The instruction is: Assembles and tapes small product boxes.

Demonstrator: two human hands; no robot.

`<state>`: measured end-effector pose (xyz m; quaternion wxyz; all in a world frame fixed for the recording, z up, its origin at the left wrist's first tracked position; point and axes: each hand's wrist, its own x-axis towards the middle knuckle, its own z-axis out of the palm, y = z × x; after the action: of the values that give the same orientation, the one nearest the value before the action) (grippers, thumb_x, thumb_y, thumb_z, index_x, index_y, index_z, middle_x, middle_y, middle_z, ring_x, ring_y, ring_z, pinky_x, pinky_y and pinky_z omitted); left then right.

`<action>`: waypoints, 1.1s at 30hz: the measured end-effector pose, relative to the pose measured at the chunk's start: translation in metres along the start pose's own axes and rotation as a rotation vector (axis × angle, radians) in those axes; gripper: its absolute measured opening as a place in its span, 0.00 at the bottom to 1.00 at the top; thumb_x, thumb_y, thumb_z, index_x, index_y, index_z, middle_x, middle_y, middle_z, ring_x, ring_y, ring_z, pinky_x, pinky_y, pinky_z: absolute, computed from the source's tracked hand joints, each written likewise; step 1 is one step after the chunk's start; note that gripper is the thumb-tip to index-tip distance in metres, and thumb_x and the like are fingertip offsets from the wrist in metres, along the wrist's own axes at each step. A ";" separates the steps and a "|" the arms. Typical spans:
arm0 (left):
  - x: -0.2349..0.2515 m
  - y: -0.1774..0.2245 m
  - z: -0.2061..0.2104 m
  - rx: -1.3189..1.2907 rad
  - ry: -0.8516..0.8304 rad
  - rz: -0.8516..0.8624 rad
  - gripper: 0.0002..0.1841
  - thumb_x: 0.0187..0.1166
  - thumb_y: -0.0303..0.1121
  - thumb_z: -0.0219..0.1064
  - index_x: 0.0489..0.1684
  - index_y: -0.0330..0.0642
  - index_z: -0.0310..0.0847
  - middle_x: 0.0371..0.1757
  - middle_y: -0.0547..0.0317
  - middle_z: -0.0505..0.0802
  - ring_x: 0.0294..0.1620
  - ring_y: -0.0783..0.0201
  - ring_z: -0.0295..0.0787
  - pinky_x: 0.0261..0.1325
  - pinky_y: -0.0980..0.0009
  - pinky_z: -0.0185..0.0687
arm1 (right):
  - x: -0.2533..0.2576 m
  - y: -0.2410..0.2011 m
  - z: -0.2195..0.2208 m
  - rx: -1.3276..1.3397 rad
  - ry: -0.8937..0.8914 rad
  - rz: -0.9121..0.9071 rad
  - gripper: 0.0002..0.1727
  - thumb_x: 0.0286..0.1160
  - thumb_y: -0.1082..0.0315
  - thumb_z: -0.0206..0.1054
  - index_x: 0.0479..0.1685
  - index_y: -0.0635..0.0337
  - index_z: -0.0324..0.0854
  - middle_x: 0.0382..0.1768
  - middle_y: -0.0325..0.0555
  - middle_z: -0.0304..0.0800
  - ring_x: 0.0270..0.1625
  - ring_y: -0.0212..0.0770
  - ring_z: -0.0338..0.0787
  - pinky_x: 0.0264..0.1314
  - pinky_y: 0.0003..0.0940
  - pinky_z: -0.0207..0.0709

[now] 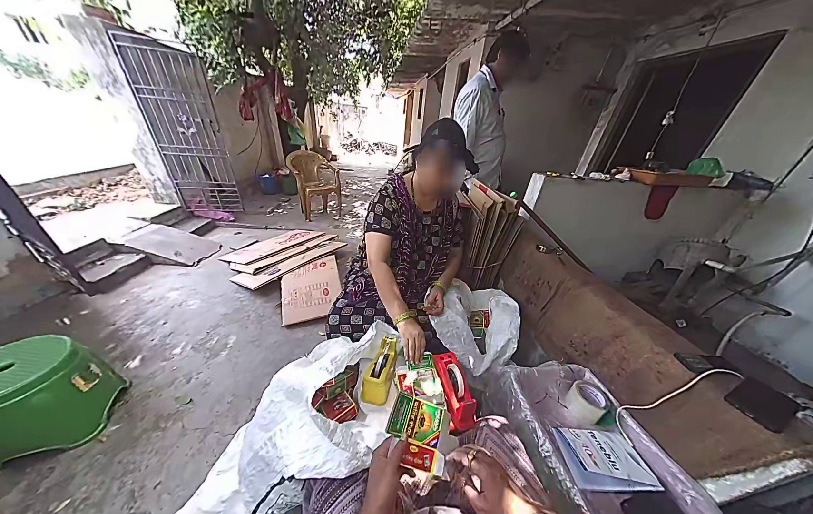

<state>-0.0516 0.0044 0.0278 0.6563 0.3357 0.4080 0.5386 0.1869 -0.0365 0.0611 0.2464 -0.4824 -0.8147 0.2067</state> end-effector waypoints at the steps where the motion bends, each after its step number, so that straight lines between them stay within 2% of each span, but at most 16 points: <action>1: -0.002 0.000 0.001 0.031 -0.047 0.029 0.14 0.89 0.32 0.59 0.50 0.27 0.84 0.40 0.42 0.96 0.35 0.53 0.96 0.39 0.57 0.94 | 0.002 -0.004 0.006 0.155 0.057 0.181 0.25 0.69 0.73 0.67 0.69 0.69 0.82 0.63 0.52 0.91 0.67 0.43 0.89 0.76 0.43 0.78; 3: -0.007 0.003 0.006 0.081 -0.144 0.074 0.12 0.87 0.28 0.59 0.57 0.28 0.84 0.45 0.42 0.96 0.41 0.50 0.97 0.45 0.52 0.96 | 0.011 -0.006 0.020 0.464 0.221 0.433 0.29 0.71 0.70 0.72 0.73 0.72 0.75 0.59 0.55 0.91 0.58 0.43 0.92 0.65 0.41 0.86; 5: -0.016 0.002 0.009 0.158 -0.212 0.103 0.15 0.87 0.26 0.58 0.66 0.30 0.79 0.51 0.44 0.96 0.47 0.51 0.97 0.51 0.51 0.95 | 0.018 -0.013 0.033 0.624 0.344 0.534 0.31 0.72 0.66 0.74 0.73 0.73 0.75 0.58 0.60 0.90 0.55 0.44 0.93 0.62 0.42 0.87; 8: -0.017 -0.002 0.007 0.249 -0.287 0.112 0.18 0.90 0.30 0.55 0.72 0.29 0.74 0.56 0.44 0.95 0.53 0.53 0.97 0.59 0.52 0.95 | 0.024 -0.013 0.053 0.663 0.482 0.533 0.34 0.69 0.67 0.77 0.74 0.75 0.72 0.58 0.63 0.87 0.54 0.45 0.91 0.61 0.40 0.86; 12: -0.012 -0.008 -0.003 0.490 -0.373 0.176 0.22 0.91 0.33 0.50 0.78 0.32 0.73 0.60 0.44 0.93 0.59 0.56 0.93 0.68 0.53 0.87 | 0.017 -0.009 0.064 0.669 0.511 0.501 0.22 0.69 0.71 0.76 0.62 0.73 0.83 0.54 0.59 0.91 0.53 0.41 0.92 0.62 0.37 0.86; 15: -0.013 -0.006 -0.002 0.556 -0.387 0.176 0.22 0.92 0.35 0.48 0.76 0.33 0.76 0.56 0.43 0.93 0.56 0.56 0.93 0.65 0.52 0.87 | 0.014 -0.010 0.064 0.661 0.534 0.526 0.18 0.66 0.71 0.77 0.53 0.73 0.85 0.45 0.56 0.93 0.47 0.40 0.93 0.58 0.38 0.87; 17: -0.014 -0.005 0.000 0.566 -0.403 0.157 0.20 0.92 0.35 0.48 0.68 0.32 0.81 0.51 0.46 0.94 0.51 0.60 0.93 0.62 0.56 0.88 | 0.013 -0.009 0.062 0.653 0.570 0.533 0.16 0.65 0.70 0.78 0.48 0.70 0.83 0.38 0.50 0.91 0.41 0.38 0.90 0.51 0.38 0.86; 19: -0.012 -0.013 -0.002 0.595 -0.437 0.191 0.20 0.91 0.37 0.49 0.60 0.30 0.83 0.44 0.48 0.93 0.46 0.62 0.90 0.58 0.58 0.86 | 0.013 -0.006 0.060 0.694 0.621 0.474 0.15 0.61 0.73 0.77 0.48 0.68 0.85 0.37 0.47 0.92 0.39 0.37 0.91 0.48 0.36 0.87; 20: -0.011 -0.016 -0.004 0.623 -0.450 0.209 0.20 0.90 0.38 0.50 0.58 0.29 0.83 0.45 0.47 0.93 0.47 0.61 0.91 0.60 0.57 0.86 | 0.012 -0.004 0.058 0.736 0.623 0.442 0.17 0.62 0.74 0.78 0.50 0.68 0.84 0.39 0.48 0.93 0.41 0.38 0.93 0.49 0.37 0.90; 21: -0.013 -0.016 -0.005 0.647 -0.464 0.212 0.21 0.90 0.37 0.52 0.61 0.27 0.82 0.50 0.42 0.93 0.54 0.57 0.91 0.65 0.55 0.85 | 0.011 -0.005 0.056 0.777 0.616 0.427 0.17 0.63 0.74 0.78 0.51 0.68 0.84 0.40 0.48 0.94 0.42 0.38 0.94 0.49 0.36 0.91; 23: -0.022 -0.005 -0.003 0.681 -0.480 0.155 0.22 0.88 0.34 0.57 0.72 0.24 0.76 0.63 0.36 0.90 0.66 0.54 0.88 0.76 0.55 0.79 | 0.009 -0.007 0.049 0.824 0.599 0.461 0.10 0.65 0.74 0.78 0.43 0.66 0.87 0.33 0.45 0.94 0.35 0.36 0.92 0.43 0.34 0.88; 24: -0.023 -0.003 -0.002 0.682 -0.469 0.127 0.22 0.87 0.34 0.59 0.72 0.25 0.75 0.64 0.37 0.89 0.67 0.54 0.87 0.77 0.56 0.78 | 0.007 -0.007 0.046 0.828 0.580 0.500 0.07 0.65 0.74 0.78 0.39 0.65 0.87 0.30 0.44 0.93 0.33 0.35 0.91 0.41 0.34 0.87; 26: -0.019 -0.008 -0.001 0.613 -0.401 0.111 0.21 0.87 0.37 0.61 0.69 0.28 0.79 0.59 0.42 0.92 0.61 0.58 0.90 0.72 0.58 0.82 | 0.004 -0.010 0.039 0.816 0.535 0.561 0.09 0.66 0.72 0.79 0.39 0.65 0.86 0.31 0.44 0.93 0.35 0.35 0.91 0.43 0.34 0.88; 28: -0.012 -0.011 0.002 0.383 -0.292 0.102 0.16 0.87 0.37 0.61 0.57 0.32 0.86 0.48 0.48 0.96 0.51 0.61 0.95 0.63 0.59 0.89 | 0.003 -0.014 0.033 0.785 0.506 0.555 0.13 0.67 0.68 0.79 0.45 0.64 0.87 0.36 0.44 0.95 0.41 0.35 0.94 0.51 0.34 0.89; 30: -0.006 -0.008 0.002 0.210 -0.210 0.125 0.12 0.85 0.32 0.64 0.44 0.32 0.90 0.38 0.49 0.97 0.42 0.60 0.96 0.54 0.60 0.91 | 0.002 -0.010 0.033 0.734 0.473 0.536 0.16 0.68 0.64 0.80 0.50 0.63 0.86 0.41 0.43 0.96 0.46 0.35 0.94 0.57 0.35 0.89; 33: 0.000 -0.003 -0.001 0.168 -0.145 0.149 0.08 0.81 0.28 0.68 0.42 0.30 0.90 0.35 0.48 0.97 0.36 0.61 0.95 0.43 0.64 0.91 | 0.003 -0.002 0.033 0.742 0.410 0.514 0.17 0.68 0.61 0.80 0.49 0.61 0.85 0.41 0.44 0.95 0.47 0.37 0.94 0.58 0.38 0.88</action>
<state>-0.0512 0.0038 0.0251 0.6119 0.4569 0.3768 0.5242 0.1642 -0.0377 0.0367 0.4979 -0.5782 -0.4756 0.4377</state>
